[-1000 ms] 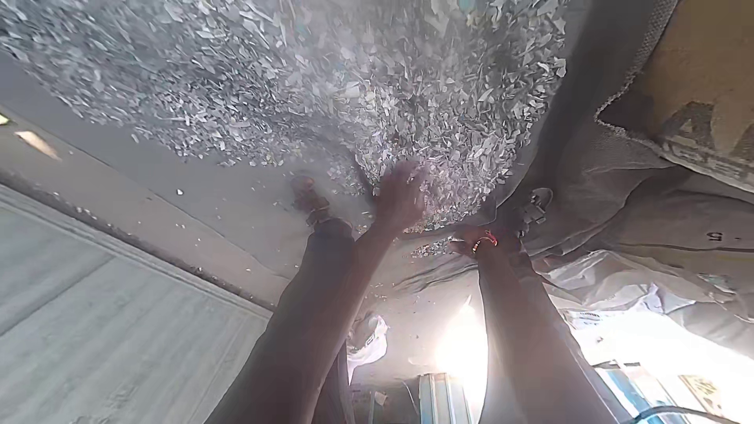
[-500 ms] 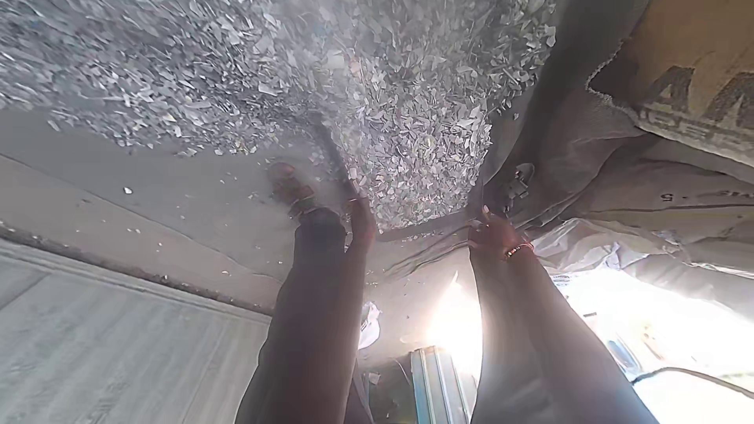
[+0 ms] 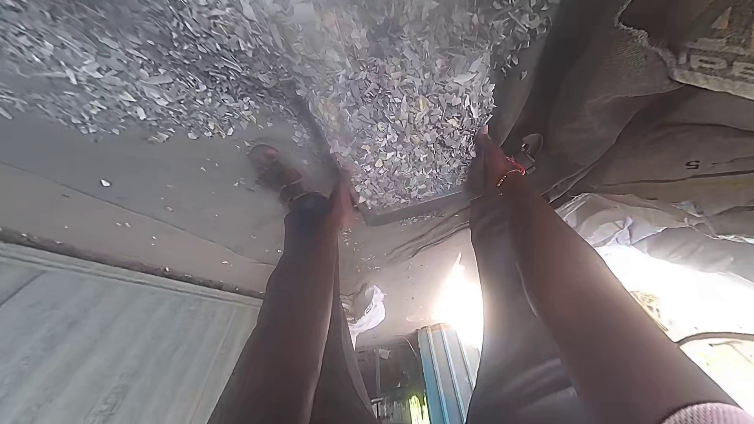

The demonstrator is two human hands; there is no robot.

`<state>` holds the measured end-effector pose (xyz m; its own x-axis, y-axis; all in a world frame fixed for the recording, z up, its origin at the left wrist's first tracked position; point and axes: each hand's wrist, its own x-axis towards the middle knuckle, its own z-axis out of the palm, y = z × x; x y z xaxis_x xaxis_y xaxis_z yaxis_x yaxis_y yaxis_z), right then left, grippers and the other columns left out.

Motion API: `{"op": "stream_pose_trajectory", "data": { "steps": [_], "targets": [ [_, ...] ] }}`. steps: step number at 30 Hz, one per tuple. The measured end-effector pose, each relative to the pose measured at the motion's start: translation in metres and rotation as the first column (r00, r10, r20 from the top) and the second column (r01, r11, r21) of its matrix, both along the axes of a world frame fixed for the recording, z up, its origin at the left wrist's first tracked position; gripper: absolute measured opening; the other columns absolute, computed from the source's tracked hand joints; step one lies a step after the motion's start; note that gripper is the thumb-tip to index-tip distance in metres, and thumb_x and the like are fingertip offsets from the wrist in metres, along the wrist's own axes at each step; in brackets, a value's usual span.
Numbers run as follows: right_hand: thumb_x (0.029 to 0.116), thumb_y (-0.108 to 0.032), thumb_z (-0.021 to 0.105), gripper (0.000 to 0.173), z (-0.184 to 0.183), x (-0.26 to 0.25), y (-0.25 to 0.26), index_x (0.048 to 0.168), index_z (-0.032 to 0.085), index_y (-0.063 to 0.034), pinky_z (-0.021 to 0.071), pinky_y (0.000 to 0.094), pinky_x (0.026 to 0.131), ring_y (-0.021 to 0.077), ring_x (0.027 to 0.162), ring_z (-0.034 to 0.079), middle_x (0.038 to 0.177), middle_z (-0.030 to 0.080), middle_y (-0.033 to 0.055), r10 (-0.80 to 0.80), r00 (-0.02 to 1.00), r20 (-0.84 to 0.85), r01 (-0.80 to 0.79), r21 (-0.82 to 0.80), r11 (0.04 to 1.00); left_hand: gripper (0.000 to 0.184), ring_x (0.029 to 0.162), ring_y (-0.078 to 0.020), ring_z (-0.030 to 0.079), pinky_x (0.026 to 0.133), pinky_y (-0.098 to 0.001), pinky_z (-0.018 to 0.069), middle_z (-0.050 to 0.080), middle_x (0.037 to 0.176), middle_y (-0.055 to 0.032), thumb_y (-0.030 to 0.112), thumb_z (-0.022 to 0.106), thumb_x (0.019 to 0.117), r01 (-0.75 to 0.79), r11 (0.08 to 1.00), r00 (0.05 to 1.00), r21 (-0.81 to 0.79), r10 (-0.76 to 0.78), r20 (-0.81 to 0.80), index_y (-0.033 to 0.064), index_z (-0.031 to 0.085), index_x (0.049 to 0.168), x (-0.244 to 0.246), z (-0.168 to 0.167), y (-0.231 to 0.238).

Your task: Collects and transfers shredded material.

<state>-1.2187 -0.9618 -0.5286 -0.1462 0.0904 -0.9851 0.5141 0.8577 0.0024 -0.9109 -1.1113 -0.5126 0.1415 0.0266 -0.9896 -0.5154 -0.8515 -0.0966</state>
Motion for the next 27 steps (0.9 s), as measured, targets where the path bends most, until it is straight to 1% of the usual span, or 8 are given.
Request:
{"op": "stream_pose_trajectory", "data": {
  "steps": [4,6,10,13,17,22,25,27],
  "targets": [
    [0.1053,-0.067,0.024,0.073,0.013,0.009,-0.008,0.156,0.041,-0.0175,0.0361,0.0559,0.115,0.0235,0.146,0.041,0.16,0.042,0.009,0.058,0.998,0.003,-0.058,0.039,0.998,0.073,0.147,-0.0183,0.039,0.118,-0.0499,0.0373,0.04,0.162,-0.0056,0.066,0.022,0.1061,-0.137,0.949,0.99,-0.283,0.142,-0.003,0.0173,0.033,0.16,-0.028,-0.012,-0.03],
    [0.1104,-0.054,0.026,0.065,0.021,0.011,-0.016,0.155,0.043,-0.009,0.035,0.0483,0.118,0.0221,0.145,0.042,0.159,0.043,0.0126,0.033,0.995,-0.093,-0.035,-0.01,0.999,0.08,0.156,-0.0242,0.025,0.125,-0.0548,0.0233,0.03,0.167,-0.012,0.068,0.029,0.1048,-0.072,0.931,0.986,-0.358,0.12,0.113,0.0094,0.035,0.159,-0.043,-0.016,-0.029],
    [0.1115,-0.052,0.022,0.065,0.041,0.02,-0.008,0.156,0.04,-0.0085,0.0314,0.0451,0.121,0.0198,0.148,0.038,0.162,0.04,0.0118,0.014,0.988,-0.152,-0.029,-0.096,0.995,0.079,0.144,-0.0301,0.044,0.118,-0.0536,0.035,0.051,0.15,-0.022,0.065,0.03,0.1061,0.073,0.892,0.973,-0.446,0.036,0.23,-0.0012,0.055,0.142,-0.036,0.01,-0.018],
    [0.1091,-0.059,0.023,0.071,0.089,0.035,0.007,0.155,0.043,-0.008,0.0331,0.0511,0.12,0.0252,0.146,0.041,0.158,0.045,0.0153,0.093,0.975,-0.201,-0.115,-0.099,0.988,0.077,0.143,-0.0255,0.045,0.117,-0.0519,0.0368,0.051,0.151,-0.0156,0.068,0.033,0.1041,0.03,0.829,0.986,-0.558,0.068,0.154,0.0062,0.052,0.146,-0.015,0.058,-0.005],
    [0.1054,-0.051,0.031,0.075,0.181,0.051,0.021,0.15,0.037,0.0089,0.0348,0.024,0.117,0.0058,0.138,0.045,0.151,0.048,0.0156,-0.064,0.943,-0.326,-0.065,-0.37,0.927,0.076,0.145,-0.016,0.041,0.122,-0.0361,0.0338,0.042,0.157,-0.017,0.058,0.022,0.1076,-0.111,0.683,0.99,-0.722,0.141,-0.019,-0.0009,0.034,0.155,0.015,0.147,0.008],
    [0.081,-0.085,0.058,0.106,0.282,0.04,-0.018,0.138,0.043,0.0039,0.0515,0.0261,0.103,0.0019,0.115,0.062,0.123,0.066,-0.0001,-0.278,0.911,-0.306,0.051,-0.584,0.81,0.081,0.154,-0.0155,0.026,0.126,-0.0306,0.0221,0.024,0.165,-0.0258,0.055,0.013,0.1086,-0.239,0.595,0.964,-0.768,0.241,-0.113,-0.0101,0.017,0.157,0.005,0.25,-0.03],
    [0.0952,-0.071,0.038,0.101,0.35,0.043,-0.066,0.152,0.024,0.0106,0.0403,0.0213,0.112,0.0017,0.132,0.048,0.148,0.048,0.0129,-0.179,0.915,-0.362,-0.066,-0.572,0.818,0.083,0.156,-0.017,0.021,0.127,-0.0326,0.0182,0.019,0.167,-0.0255,0.057,0.011,0.1077,-0.3,0.577,0.951,-0.76,0.241,-0.193,-0.008,0.015,0.159,0.005,0.305,-0.068],
    [0.0907,-0.077,0.042,0.108,0.398,0.052,-0.084,0.155,0.022,0.0072,0.0404,0.023,0.113,0.0032,0.134,0.047,0.151,0.046,0.0112,-0.198,0.907,-0.372,-0.072,-0.598,0.798,0.084,0.157,-0.0192,0.019,0.128,-0.0363,0.0175,0.018,0.167,-0.0254,0.058,0.01,0.1069,-0.323,0.586,0.945,-0.744,0.238,-0.223,-0.0066,0.016,0.16,0.017,0.339,-0.083]
  ]
}}
